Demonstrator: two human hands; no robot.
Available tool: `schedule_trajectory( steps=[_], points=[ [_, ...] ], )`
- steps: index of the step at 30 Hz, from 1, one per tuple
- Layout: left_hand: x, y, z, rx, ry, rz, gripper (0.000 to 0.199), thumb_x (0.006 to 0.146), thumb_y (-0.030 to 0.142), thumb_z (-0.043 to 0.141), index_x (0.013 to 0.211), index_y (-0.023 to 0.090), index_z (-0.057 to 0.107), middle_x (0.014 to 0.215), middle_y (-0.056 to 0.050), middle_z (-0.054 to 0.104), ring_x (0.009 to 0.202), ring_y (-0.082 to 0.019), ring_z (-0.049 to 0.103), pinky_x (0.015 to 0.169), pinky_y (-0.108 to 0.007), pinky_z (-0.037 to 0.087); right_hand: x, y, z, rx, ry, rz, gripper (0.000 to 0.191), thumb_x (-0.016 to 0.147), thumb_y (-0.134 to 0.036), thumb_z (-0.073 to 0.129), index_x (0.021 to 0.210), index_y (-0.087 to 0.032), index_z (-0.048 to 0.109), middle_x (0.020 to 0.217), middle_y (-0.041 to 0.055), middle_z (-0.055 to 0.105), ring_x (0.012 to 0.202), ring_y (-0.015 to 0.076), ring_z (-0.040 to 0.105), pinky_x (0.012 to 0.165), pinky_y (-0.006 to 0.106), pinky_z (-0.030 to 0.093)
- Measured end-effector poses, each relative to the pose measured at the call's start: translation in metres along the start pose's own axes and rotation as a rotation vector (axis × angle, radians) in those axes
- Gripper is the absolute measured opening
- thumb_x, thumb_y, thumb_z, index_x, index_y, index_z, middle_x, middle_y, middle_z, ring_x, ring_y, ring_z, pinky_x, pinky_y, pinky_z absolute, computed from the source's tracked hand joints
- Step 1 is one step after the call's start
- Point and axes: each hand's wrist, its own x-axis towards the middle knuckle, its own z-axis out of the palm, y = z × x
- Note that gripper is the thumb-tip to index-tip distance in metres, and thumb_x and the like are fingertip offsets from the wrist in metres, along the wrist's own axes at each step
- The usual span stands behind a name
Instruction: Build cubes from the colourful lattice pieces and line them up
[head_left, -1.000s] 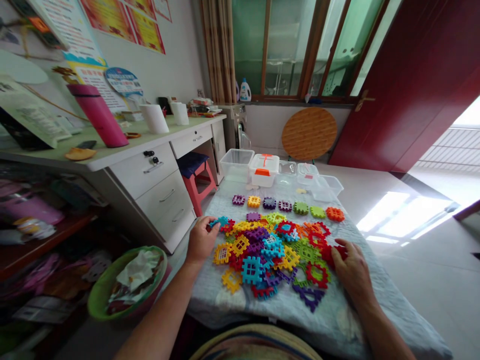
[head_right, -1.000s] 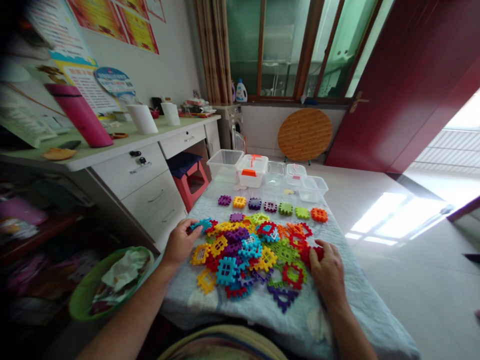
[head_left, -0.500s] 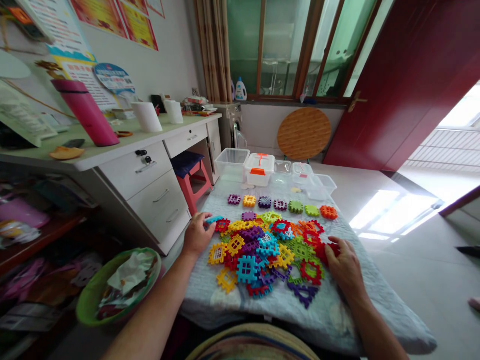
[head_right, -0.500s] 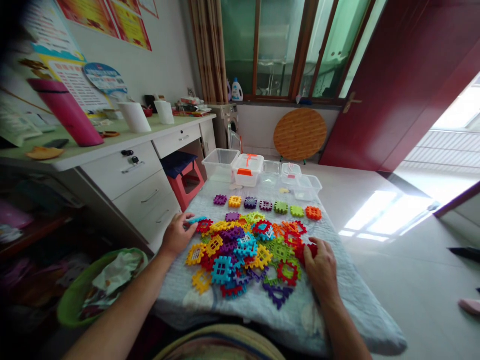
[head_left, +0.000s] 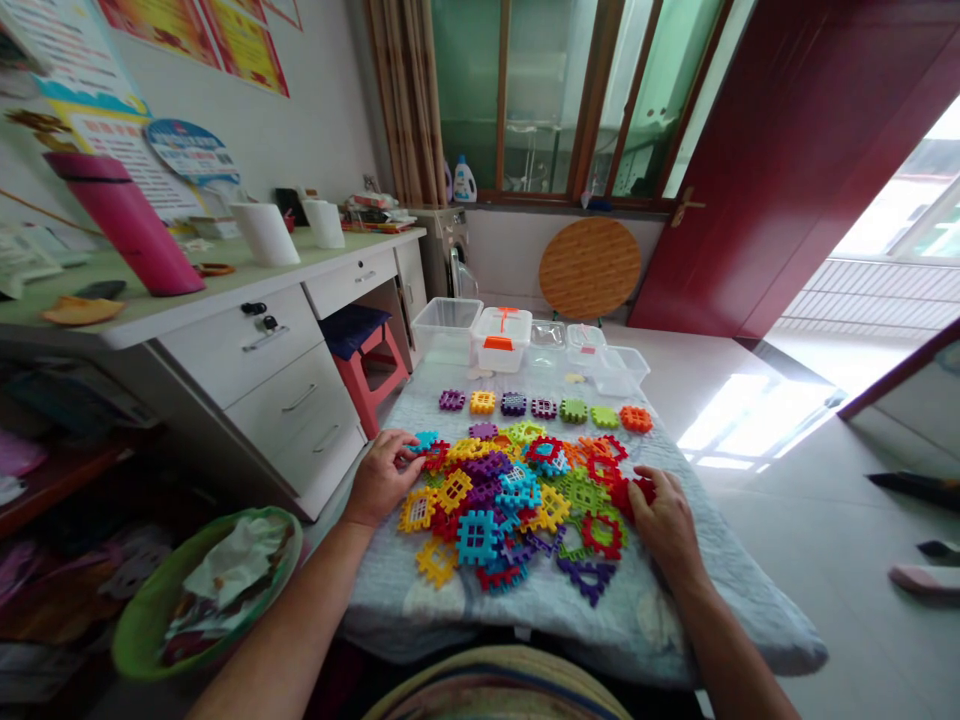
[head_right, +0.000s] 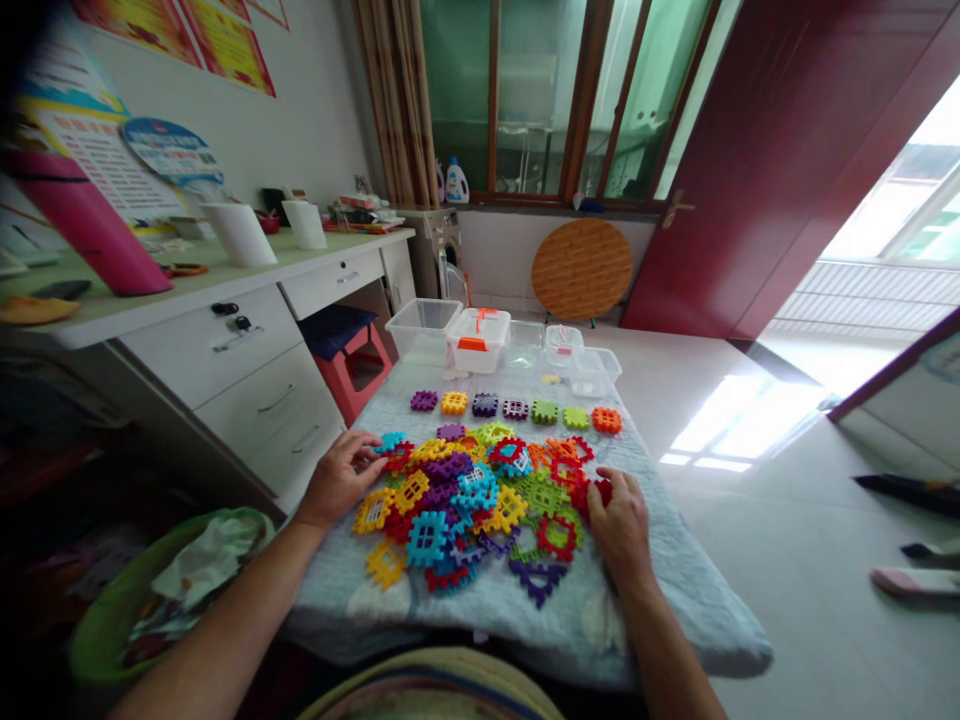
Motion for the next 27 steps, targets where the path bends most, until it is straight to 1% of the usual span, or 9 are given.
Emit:
schedule_trajectory(
  steps=[4,7,9,11,14,16,19,22,27],
  points=[
    [-0.002,0.000,0.002,-0.118,-0.060,-0.008,0.017,0.082,0.028,0.053,0.095,0.020,0.060,0.108,-0.007,0.061,0.085,-0.018,0.066,0.081,-0.034,0.057,0.000,0.000,0.000,0.010,0.001,-0.001,0.033,0.081,-0.039,0.047,0.100,-0.017,0.062,0.100,0.0115,0.062,0.092,0.0253,0.058,0.089,0.042,0.045],
    [-0.002,0.001,0.001,-0.132,-0.057,-0.012,0.019,0.084,0.029,0.049,0.096,0.020,0.060,0.111,-0.008,0.061,0.089,-0.019,0.066,0.083,-0.034,0.056,-0.001,0.000,0.000,0.015,-0.002,0.006,0.032,0.081,-0.039,0.047,0.100,-0.018,0.062,0.100,0.0111,0.062,0.091,0.0254,0.058,0.089,0.043,0.045],
    [-0.001,0.002,-0.001,-0.060,-0.004,0.000,0.018,0.084,0.027,0.048,0.096,0.020,0.060,0.106,-0.007,0.063,0.089,-0.020,0.065,0.085,-0.035,0.055,0.000,0.000,0.000,0.017,-0.008,0.012,0.033,0.080,-0.040,0.047,0.099,-0.018,0.062,0.100,0.0113,0.062,0.090,0.0254,0.059,0.087,0.043,0.046],
    [0.001,0.001,-0.002,0.058,0.066,0.017,0.018,0.082,0.026,0.049,0.094,0.021,0.060,0.101,-0.007,0.064,0.095,-0.022,0.063,0.091,-0.037,0.051,0.000,0.000,0.000,0.017,-0.014,0.015,0.033,0.081,-0.040,0.047,0.100,-0.018,0.062,0.101,0.0115,0.062,0.090,0.0254,0.059,0.087,0.042,0.046],
    [0.005,-0.005,-0.001,0.210,0.106,0.028,0.021,0.078,0.027,0.052,0.097,0.021,0.061,0.104,-0.008,0.066,0.104,-0.026,0.060,0.100,-0.041,0.045,0.000,-0.001,0.000,0.014,-0.018,0.019,0.035,0.080,-0.041,0.047,0.100,-0.017,0.062,0.101,0.0116,0.062,0.091,0.0256,0.059,0.087,0.042,0.046],
    [0.006,-0.010,0.002,0.271,0.089,0.013,0.029,0.077,0.031,0.056,0.103,0.020,0.061,0.111,-0.011,0.065,0.109,-0.028,0.058,0.101,-0.042,0.043,0.000,-0.002,-0.001,0.018,-0.016,0.020,0.034,0.080,-0.041,0.047,0.100,-0.017,0.062,0.101,0.0116,0.062,0.091,0.0256,0.059,0.087,0.042,0.046],
    [0.007,-0.016,0.008,0.338,0.023,-0.020,0.039,0.078,0.036,0.057,0.112,0.019,0.059,0.118,-0.012,0.064,0.111,-0.029,0.058,0.100,-0.044,0.043,-0.001,-0.002,-0.001,0.022,-0.015,0.014,0.034,0.081,-0.040,0.047,0.100,-0.017,0.062,0.101,0.0116,0.062,0.091,0.0253,0.059,0.087,0.041,0.046],
    [0.007,-0.019,0.011,0.374,-0.052,-0.026,0.037,0.081,0.035,0.054,0.114,0.021,0.059,0.116,-0.010,0.066,0.108,-0.027,0.059,0.099,-0.042,0.043,-0.001,0.000,-0.001,0.009,-0.025,0.010,0.034,0.081,-0.039,0.047,0.101,-0.017,0.062,0.101,0.0119,0.063,0.092,0.0253,0.059,0.088,0.041,0.045],
    [0.008,-0.020,0.009,0.353,-0.102,0.009,0.031,0.084,0.033,0.051,0.109,0.022,0.063,0.114,-0.008,0.067,0.107,-0.025,0.059,0.098,-0.040,0.043,-0.001,-0.001,-0.001,-0.003,-0.017,0.004,0.034,0.081,-0.040,0.046,0.100,-0.017,0.063,0.101,0.0123,0.063,0.093,0.0255,0.059,0.088,0.042,0.045]
  ],
)
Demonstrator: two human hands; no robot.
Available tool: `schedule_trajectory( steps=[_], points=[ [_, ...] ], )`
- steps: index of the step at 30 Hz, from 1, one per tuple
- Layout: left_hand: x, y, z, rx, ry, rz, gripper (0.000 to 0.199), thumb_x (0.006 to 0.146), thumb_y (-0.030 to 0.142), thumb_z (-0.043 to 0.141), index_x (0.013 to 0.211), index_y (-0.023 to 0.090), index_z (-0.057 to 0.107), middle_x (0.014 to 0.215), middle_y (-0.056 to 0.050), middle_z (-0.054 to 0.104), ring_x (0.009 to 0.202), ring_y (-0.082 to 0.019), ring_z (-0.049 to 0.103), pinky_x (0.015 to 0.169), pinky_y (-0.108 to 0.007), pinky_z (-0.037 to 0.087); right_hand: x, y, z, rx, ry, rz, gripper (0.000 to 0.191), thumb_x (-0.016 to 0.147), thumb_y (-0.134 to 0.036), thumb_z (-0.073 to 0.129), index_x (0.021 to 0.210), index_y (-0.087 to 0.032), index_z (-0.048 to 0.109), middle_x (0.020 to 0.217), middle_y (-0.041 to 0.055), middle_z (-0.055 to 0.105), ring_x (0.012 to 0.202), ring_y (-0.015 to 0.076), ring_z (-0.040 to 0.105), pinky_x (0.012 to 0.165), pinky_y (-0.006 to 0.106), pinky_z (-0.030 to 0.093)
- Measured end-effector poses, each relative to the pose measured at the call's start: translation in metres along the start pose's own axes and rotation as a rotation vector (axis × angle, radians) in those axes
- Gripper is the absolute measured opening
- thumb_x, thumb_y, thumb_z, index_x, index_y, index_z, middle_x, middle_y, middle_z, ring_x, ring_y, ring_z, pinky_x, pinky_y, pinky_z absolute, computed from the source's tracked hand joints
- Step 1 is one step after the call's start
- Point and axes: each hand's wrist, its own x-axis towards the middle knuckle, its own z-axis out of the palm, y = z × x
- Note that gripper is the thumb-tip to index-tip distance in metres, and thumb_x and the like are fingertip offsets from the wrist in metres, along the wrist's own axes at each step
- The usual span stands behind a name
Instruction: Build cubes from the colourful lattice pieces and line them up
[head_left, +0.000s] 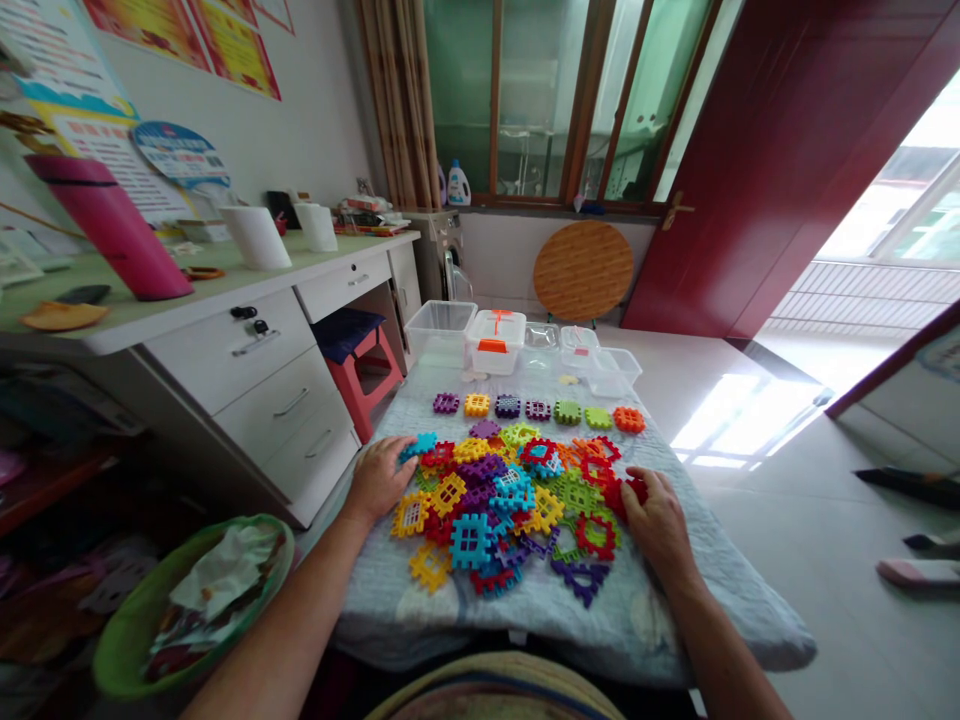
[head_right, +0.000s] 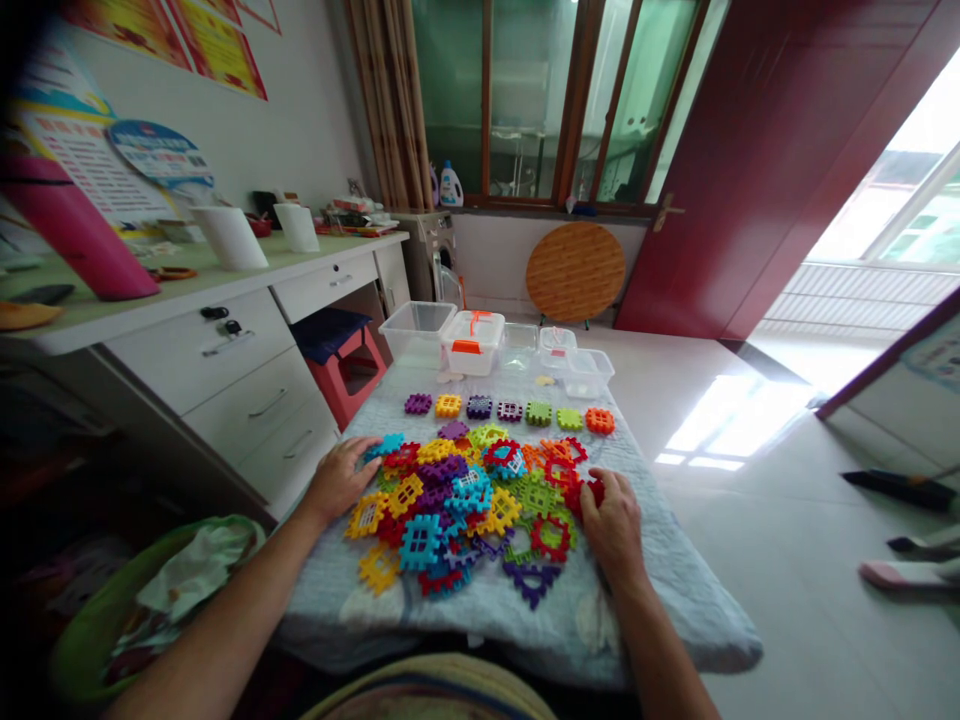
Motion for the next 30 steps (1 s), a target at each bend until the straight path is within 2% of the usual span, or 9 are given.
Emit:
schedule_trajectory(
  steps=[12,19,25,30],
  points=[
    [0.000,0.002,-0.005,-0.143,0.016,-0.014,0.025,0.079,0.030,0.050,0.097,0.019,0.063,0.098,-0.007,0.066,0.093,-0.023,0.060,0.090,-0.037,0.048,-0.001,-0.003,-0.002,-0.009,-0.013,-0.005,0.033,0.082,-0.039,0.045,0.099,-0.017,0.062,0.100,0.0124,0.063,0.093,0.0257,0.058,0.088,0.041,0.045],
    [-0.001,0.006,-0.011,-0.153,0.057,-0.039,0.030,0.077,0.031,0.053,0.102,0.017,0.062,0.089,-0.005,0.061,0.087,-0.022,0.059,0.085,-0.037,0.048,0.000,0.000,-0.001,-0.010,-0.018,-0.010,0.033,0.081,-0.039,0.046,0.099,-0.017,0.062,0.099,0.0121,0.064,0.093,0.0259,0.058,0.088,0.041,0.045],
    [0.000,0.005,-0.009,-0.158,0.041,-0.035,0.030,0.081,0.033,0.050,0.101,0.016,0.064,0.092,-0.007,0.063,0.089,-0.023,0.060,0.087,-0.038,0.048,0.000,0.001,0.000,-0.015,-0.024,-0.014,0.033,0.082,-0.039,0.045,0.100,-0.017,0.062,0.101,0.0121,0.063,0.095,0.0259,0.058,0.089,0.041,0.045],
    [0.001,0.003,-0.009,-0.133,0.101,-0.024,0.032,0.086,0.037,0.046,0.099,0.016,0.066,0.093,-0.009,0.066,0.092,-0.024,0.061,0.090,-0.039,0.047,0.000,0.001,0.000,-0.025,-0.025,-0.020,0.033,0.082,-0.039,0.046,0.101,-0.017,0.062,0.101,0.0120,0.063,0.094,0.0253,0.058,0.089,0.040,0.045]
  ],
)
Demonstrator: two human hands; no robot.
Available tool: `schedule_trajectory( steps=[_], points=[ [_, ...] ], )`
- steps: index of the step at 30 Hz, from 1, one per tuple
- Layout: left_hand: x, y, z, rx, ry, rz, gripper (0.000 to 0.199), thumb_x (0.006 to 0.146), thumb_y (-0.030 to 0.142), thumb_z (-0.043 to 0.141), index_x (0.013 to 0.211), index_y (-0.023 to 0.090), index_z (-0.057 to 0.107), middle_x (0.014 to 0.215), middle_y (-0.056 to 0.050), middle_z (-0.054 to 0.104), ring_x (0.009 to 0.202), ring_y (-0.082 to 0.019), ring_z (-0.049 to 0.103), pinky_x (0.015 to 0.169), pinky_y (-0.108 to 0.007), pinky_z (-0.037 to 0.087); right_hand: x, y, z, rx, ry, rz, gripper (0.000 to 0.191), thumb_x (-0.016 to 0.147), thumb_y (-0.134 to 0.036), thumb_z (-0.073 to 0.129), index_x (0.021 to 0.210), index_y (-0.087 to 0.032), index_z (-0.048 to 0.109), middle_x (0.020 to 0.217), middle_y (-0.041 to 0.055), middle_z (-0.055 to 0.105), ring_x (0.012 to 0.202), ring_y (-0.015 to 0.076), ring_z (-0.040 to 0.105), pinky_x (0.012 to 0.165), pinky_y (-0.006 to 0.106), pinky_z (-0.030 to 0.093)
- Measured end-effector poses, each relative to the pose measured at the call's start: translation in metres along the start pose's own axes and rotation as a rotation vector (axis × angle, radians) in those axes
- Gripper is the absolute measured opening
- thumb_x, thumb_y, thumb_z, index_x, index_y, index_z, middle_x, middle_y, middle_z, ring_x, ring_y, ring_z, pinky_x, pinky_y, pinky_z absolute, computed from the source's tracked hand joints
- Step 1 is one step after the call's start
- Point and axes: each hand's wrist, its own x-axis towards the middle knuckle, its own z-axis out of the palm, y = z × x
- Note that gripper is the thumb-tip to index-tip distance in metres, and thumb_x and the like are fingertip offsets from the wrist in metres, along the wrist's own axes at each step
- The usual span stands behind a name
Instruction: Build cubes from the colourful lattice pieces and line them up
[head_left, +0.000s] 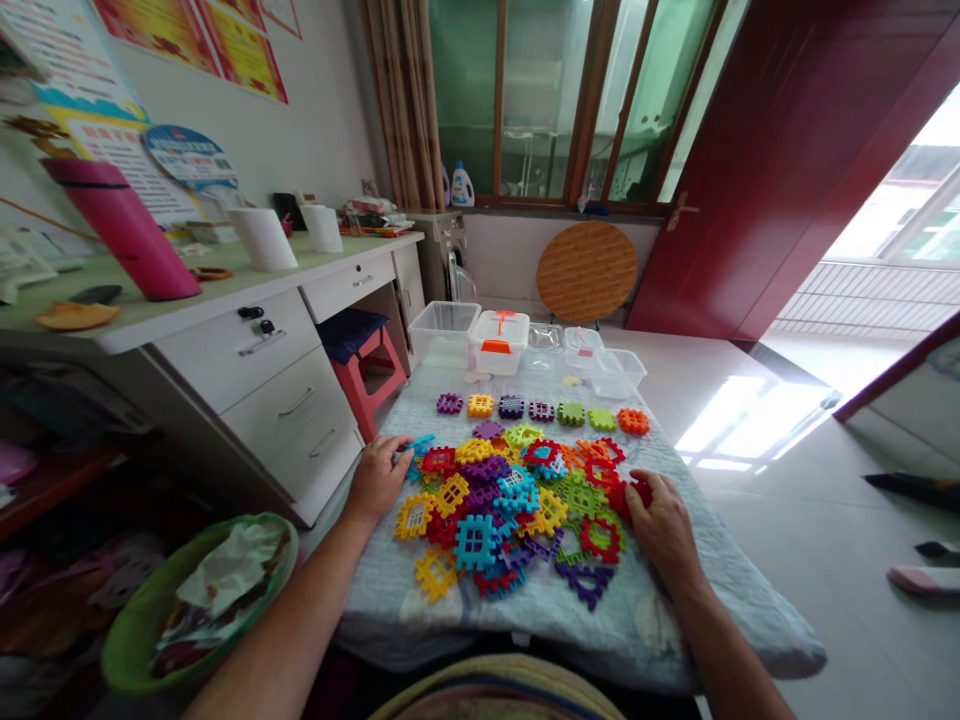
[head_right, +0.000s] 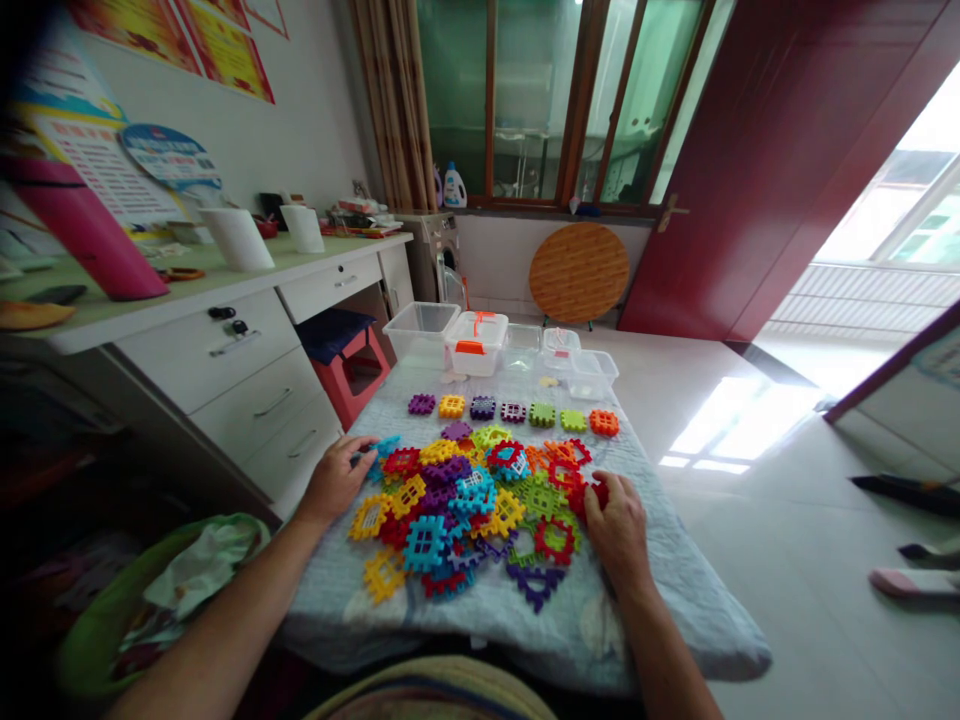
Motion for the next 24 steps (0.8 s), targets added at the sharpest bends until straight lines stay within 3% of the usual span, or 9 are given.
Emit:
schedule_trajectory(
  steps=[8,12,15,19,24],
  points=[
    [0.000,0.000,-0.005,0.067,0.111,-0.015,0.034,0.088,0.037,0.042,0.096,0.016,0.068,0.090,-0.009,0.065,0.089,-0.025,0.061,0.088,-0.039,0.048,0.000,0.000,0.001,0.005,-0.003,0.001,0.033,0.082,-0.040,0.045,0.100,-0.017,0.062,0.099,0.0111,0.064,0.094,0.0256,0.058,0.089,0.041,0.045],
    [-0.001,0.005,-0.008,0.047,0.106,0.000,0.028,0.083,0.033,0.046,0.093,0.016,0.067,0.091,-0.009,0.064,0.091,-0.025,0.060,0.092,-0.040,0.047,0.000,0.000,0.001,0.005,0.000,0.003,0.033,0.082,-0.040,0.045,0.099,-0.017,0.062,0.099,0.0113,0.064,0.094,0.0254,0.058,0.088,0.040,0.045],
    [-0.002,0.007,-0.008,0.008,0.067,0.042,0.028,0.074,0.025,0.050,0.095,0.017,0.066,0.100,-0.008,0.063,0.100,-0.025,0.059,0.098,-0.041,0.046,0.000,0.000,0.001,0.001,0.001,0.008,0.034,0.082,-0.041,0.045,0.100,-0.017,0.063,0.099,0.0113,0.064,0.094,0.0253,0.059,0.087,0.040,0.045],
    [-0.003,0.004,-0.002,-0.042,-0.051,0.091,0.050,0.063,0.019,0.050,0.111,0.016,0.061,0.124,-0.010,0.059,0.120,-0.027,0.052,0.109,-0.043,0.039,0.000,-0.001,0.000,0.000,-0.004,0.006,0.034,0.082,-0.041,0.045,0.099,-0.017,0.063,0.098,0.0109,0.064,0.093,0.0252,0.059,0.086,0.040,0.046],
    [-0.001,0.003,0.003,-0.015,-0.219,0.041,0.064,0.061,0.018,0.048,0.125,0.016,0.057,0.132,-0.009,0.058,0.127,-0.027,0.049,0.113,-0.044,0.034,0.000,-0.004,-0.001,0.014,-0.001,0.010,0.033,0.083,-0.041,0.045,0.098,-0.018,0.063,0.098,0.0105,0.063,0.094,0.0264,0.058,0.088,0.042,0.045]
  ],
)
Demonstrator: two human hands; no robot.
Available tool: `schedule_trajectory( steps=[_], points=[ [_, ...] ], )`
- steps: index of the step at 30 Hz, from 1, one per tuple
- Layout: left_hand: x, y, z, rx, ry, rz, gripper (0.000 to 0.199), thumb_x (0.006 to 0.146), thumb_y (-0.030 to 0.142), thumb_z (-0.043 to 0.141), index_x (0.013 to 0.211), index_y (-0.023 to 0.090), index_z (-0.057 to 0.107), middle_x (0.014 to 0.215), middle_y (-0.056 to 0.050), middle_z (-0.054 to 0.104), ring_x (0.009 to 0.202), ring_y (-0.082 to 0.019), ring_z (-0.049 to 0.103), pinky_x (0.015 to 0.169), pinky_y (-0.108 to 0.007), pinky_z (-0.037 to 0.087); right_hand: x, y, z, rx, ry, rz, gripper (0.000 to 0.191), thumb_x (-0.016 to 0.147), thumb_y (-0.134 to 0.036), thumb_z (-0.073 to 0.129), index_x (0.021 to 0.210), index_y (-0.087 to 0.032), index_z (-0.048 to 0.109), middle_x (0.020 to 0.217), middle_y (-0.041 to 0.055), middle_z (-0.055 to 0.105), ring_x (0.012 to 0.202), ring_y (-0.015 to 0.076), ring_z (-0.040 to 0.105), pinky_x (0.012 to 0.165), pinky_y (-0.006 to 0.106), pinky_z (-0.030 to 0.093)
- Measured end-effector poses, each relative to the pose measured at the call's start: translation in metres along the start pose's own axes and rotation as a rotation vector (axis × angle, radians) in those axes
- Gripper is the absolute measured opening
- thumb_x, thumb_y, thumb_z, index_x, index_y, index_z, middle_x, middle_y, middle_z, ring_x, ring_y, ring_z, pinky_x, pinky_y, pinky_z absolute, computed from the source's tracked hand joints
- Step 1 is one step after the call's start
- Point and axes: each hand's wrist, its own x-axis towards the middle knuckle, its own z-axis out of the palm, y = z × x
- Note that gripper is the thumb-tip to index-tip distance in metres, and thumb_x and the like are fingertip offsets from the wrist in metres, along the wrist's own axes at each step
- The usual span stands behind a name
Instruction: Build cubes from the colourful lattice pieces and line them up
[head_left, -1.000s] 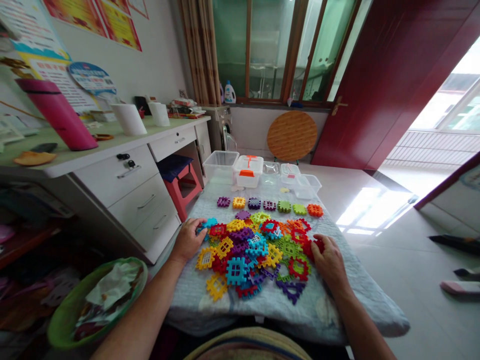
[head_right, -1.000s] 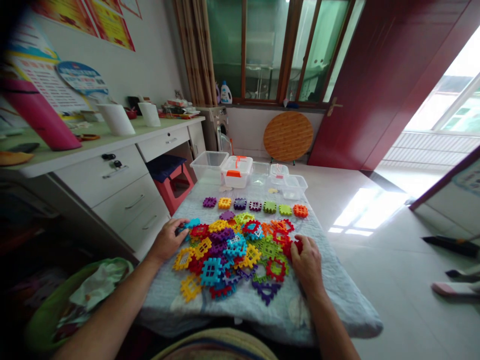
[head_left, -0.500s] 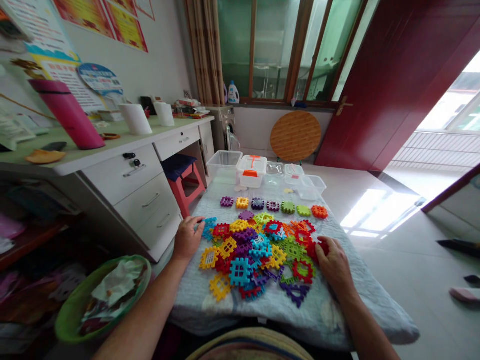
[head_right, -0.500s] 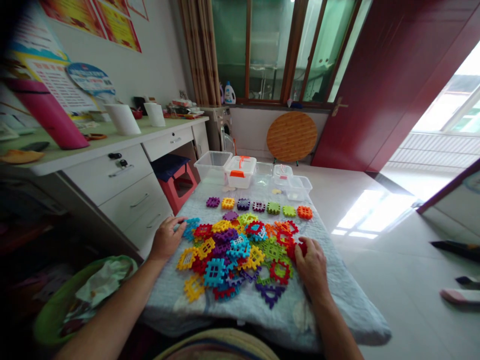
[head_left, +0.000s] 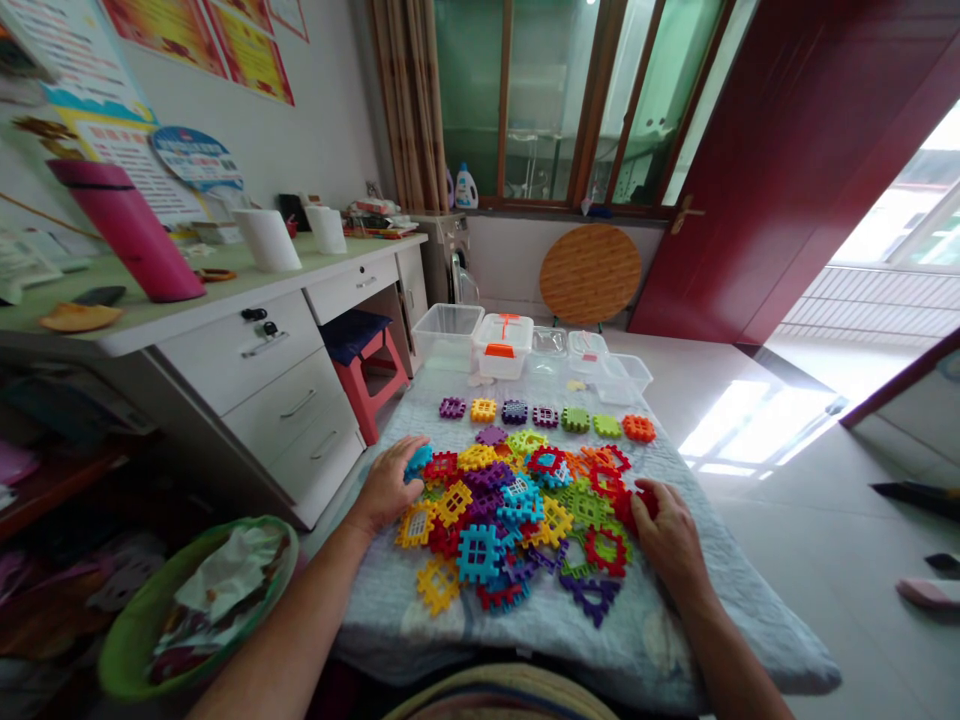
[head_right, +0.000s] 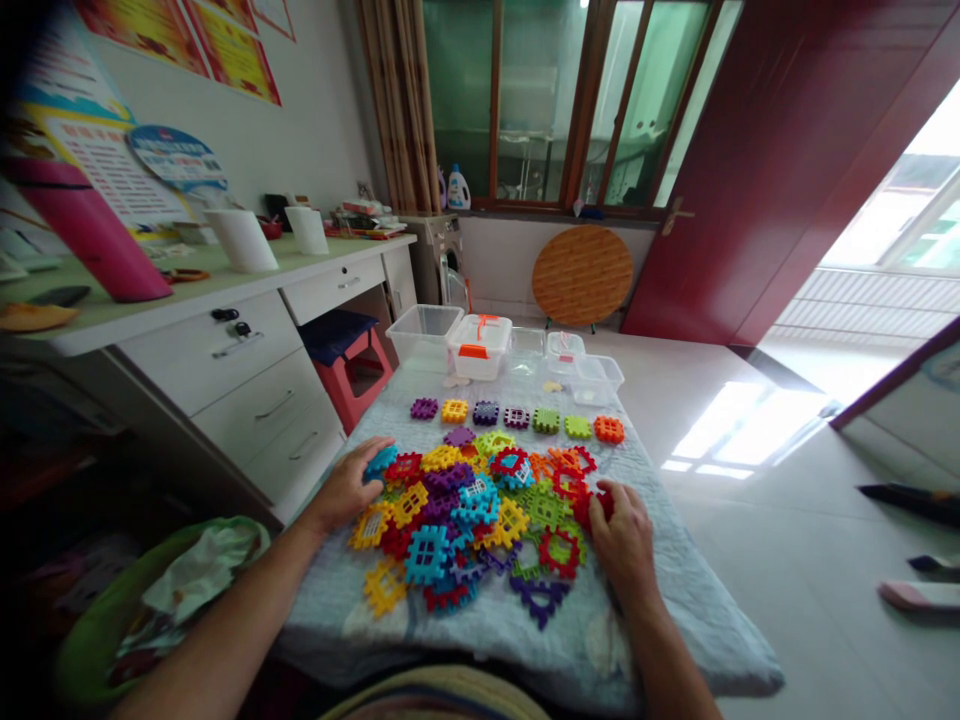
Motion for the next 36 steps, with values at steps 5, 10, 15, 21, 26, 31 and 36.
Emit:
schedule_trajectory(
  steps=[5,10,15,21,26,31,36],
  points=[
    [0.005,0.002,-0.007,-0.011,-0.115,-0.037,0.065,0.060,0.019,0.048,0.123,0.016,0.059,0.130,-0.010,0.060,0.123,-0.028,0.052,0.109,-0.044,0.037,0.000,0.007,-0.002,0.085,0.008,0.079,0.036,0.082,-0.044,0.047,0.103,-0.018,0.062,0.100,0.0102,0.062,0.093,0.0253,0.059,0.085,0.040,0.047],
    [0.013,-0.008,-0.021,-0.062,-0.309,-0.027,0.073,0.056,0.019,0.054,0.129,0.019,0.056,0.137,-0.009,0.054,0.129,-0.030,0.046,0.112,-0.044,0.033,0.019,0.000,-0.016,0.107,0.148,0.070,0.040,0.080,-0.047,0.049,0.106,-0.018,0.061,0.107,0.0112,0.061,0.102,0.0274,0.056,0.090,0.044,0.044],
    [0.013,-0.014,-0.028,-0.149,-0.363,0.022,0.075,0.063,0.027,0.066,0.136,0.023,0.048,0.141,-0.009,0.049,0.131,-0.029,0.043,0.112,-0.044,0.033,0.066,-0.065,-0.013,0.114,0.032,-0.138,0.032,0.082,-0.040,0.052,0.105,-0.020,0.061,0.107,0.0100,0.065,0.104,0.0260,0.056,0.095,0.043,0.042],
    [0.006,-0.015,-0.024,-0.161,-0.317,0.027,0.072,0.064,0.034,0.073,0.132,0.023,0.052,0.138,-0.010,0.051,0.131,-0.030,0.043,0.113,-0.046,0.031,0.128,-0.162,0.050,0.016,-0.377,-0.421,0.031,0.080,-0.030,0.056,0.109,-0.020,0.062,0.110,0.0081,0.067,0.107,0.0272,0.055,0.094,0.041,0.039],
    [0.001,-0.012,-0.020,-0.209,-0.202,0.020,0.059,0.072,0.037,0.067,0.128,0.023,0.055,0.132,-0.009,0.055,0.126,-0.028,0.048,0.110,-0.045,0.035,0.151,-0.216,0.122,-0.268,-0.707,-0.512,0.049,0.078,-0.035,0.061,0.124,-0.022,0.055,0.126,0.0098,0.062,0.114,0.0313,0.051,0.091,0.042,0.038],
    [0.001,-0.008,-0.018,-0.256,-0.132,-0.017,0.048,0.079,0.042,0.059,0.122,0.019,0.058,0.128,-0.011,0.057,0.121,-0.027,0.052,0.107,-0.042,0.039,0.149,-0.239,0.175,-0.318,-0.773,-0.544,0.060,0.067,-0.041,0.070,0.122,-0.021,0.054,0.127,0.0118,0.060,0.118,0.0347,0.047,0.092,0.046,0.037],
    [0.002,-0.003,-0.021,-0.270,-0.128,-0.036,0.047,0.078,0.040,0.060,0.119,0.018,0.059,0.124,-0.012,0.059,0.118,-0.028,0.053,0.106,-0.045,0.040,0.140,-0.247,0.202,-0.339,-0.776,-0.561,0.058,0.064,-0.033,0.071,0.118,-0.018,0.055,0.122,0.0159,0.061,0.116,0.0350,0.050,0.094,0.049,0.036]
  ],
)
